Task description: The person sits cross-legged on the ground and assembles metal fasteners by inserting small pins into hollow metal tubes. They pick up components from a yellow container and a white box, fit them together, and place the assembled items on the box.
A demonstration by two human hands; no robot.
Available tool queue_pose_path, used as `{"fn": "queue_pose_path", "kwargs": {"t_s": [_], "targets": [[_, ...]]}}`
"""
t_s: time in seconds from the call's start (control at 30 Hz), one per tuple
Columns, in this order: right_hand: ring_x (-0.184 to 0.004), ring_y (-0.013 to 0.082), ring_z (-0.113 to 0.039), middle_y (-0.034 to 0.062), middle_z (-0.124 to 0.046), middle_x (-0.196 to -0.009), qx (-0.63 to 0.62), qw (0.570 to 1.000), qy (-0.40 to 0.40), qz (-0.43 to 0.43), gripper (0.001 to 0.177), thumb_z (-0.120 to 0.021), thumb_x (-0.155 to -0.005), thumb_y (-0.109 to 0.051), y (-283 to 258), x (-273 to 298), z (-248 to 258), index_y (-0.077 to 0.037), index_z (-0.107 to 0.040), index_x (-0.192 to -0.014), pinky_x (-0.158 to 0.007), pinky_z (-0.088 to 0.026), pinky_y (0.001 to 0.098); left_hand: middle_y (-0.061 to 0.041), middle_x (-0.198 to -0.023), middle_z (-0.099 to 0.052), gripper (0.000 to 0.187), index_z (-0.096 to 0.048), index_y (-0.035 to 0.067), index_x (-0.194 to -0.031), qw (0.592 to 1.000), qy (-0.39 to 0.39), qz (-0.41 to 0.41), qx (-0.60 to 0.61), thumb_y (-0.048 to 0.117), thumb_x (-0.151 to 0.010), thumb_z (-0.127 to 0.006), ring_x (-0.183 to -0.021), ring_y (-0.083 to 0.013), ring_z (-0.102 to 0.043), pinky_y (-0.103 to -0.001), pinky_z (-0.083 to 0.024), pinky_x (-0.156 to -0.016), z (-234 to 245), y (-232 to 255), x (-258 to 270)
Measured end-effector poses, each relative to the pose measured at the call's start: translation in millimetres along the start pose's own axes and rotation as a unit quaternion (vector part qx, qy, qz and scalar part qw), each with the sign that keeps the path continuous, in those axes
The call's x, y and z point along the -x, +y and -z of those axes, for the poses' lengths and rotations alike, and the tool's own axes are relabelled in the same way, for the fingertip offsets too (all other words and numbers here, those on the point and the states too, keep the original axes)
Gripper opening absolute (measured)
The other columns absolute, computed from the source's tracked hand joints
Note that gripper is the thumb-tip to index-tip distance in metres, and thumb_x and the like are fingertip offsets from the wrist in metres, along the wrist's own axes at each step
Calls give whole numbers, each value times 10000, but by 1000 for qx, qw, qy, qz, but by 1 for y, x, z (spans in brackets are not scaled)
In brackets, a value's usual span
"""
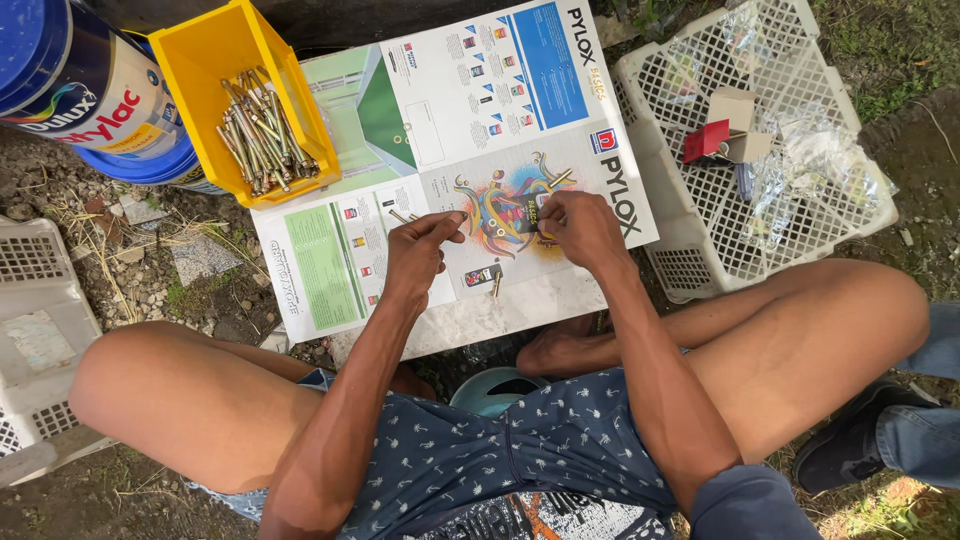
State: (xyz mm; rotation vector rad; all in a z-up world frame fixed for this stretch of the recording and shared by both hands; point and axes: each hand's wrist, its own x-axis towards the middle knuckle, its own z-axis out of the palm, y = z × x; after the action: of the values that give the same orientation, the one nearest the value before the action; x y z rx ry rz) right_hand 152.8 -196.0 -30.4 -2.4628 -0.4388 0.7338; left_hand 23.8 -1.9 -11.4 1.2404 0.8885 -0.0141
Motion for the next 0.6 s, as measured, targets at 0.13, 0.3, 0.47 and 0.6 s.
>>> {"fn": "queue_pose_path", "kwargs": {"t_s": [0.13, 0.3, 0.47, 0.6], "targets": [[-865, 291, -674, 81, -694, -881, 30, 997, -5, 67, 145, -673, -843, -89, -31, 5, -24, -122, -716, -978, -773, -538, 438, -73, -705, -649, 210, -731, 59, -1013, 1000, 9, -4, -1, 179, -843, -710, -459, -16, -359, -176, -341, -446, -2, 10, 9], [-890, 351, -648, 150, -625, -885, 86, 989, 11, 121, 109, -655, -851, -86, -17, -4, -66, -56, -673, -955, -748, -548, 466, -72, -693, -663, 213, -745, 91, -973, 1000, -2, -14, -27, 223, -807, -762, -461, -21, -377, -173, -348, -443, 1, -25, -12], [-876, 346, -633, 147, -577, -875, 167, 974, 42, 148, 102, -630, -855, -86, 1, -11, -89, -36, -611, -942, -706, -556, 427, -67, -712, -682, 203, -750, 89, -966, 999, -14, -18, -44, 229, -820, -751, -519, -19, -376, -179, -300, -469, -3, -39, -16], [-821, 323, -636, 137, -555, -822, 177, 965, 99, 167, 110, -621, -848, -39, -7, 2, -89, -25, -555, -936, -644, -564, 383, -63, -717, -687, 206, -752, 94, -970, 998, -20, -19, -54, 238, -823, -749, -543, -25, -386, -185, -299, -496, -5, -47, -21]]}}
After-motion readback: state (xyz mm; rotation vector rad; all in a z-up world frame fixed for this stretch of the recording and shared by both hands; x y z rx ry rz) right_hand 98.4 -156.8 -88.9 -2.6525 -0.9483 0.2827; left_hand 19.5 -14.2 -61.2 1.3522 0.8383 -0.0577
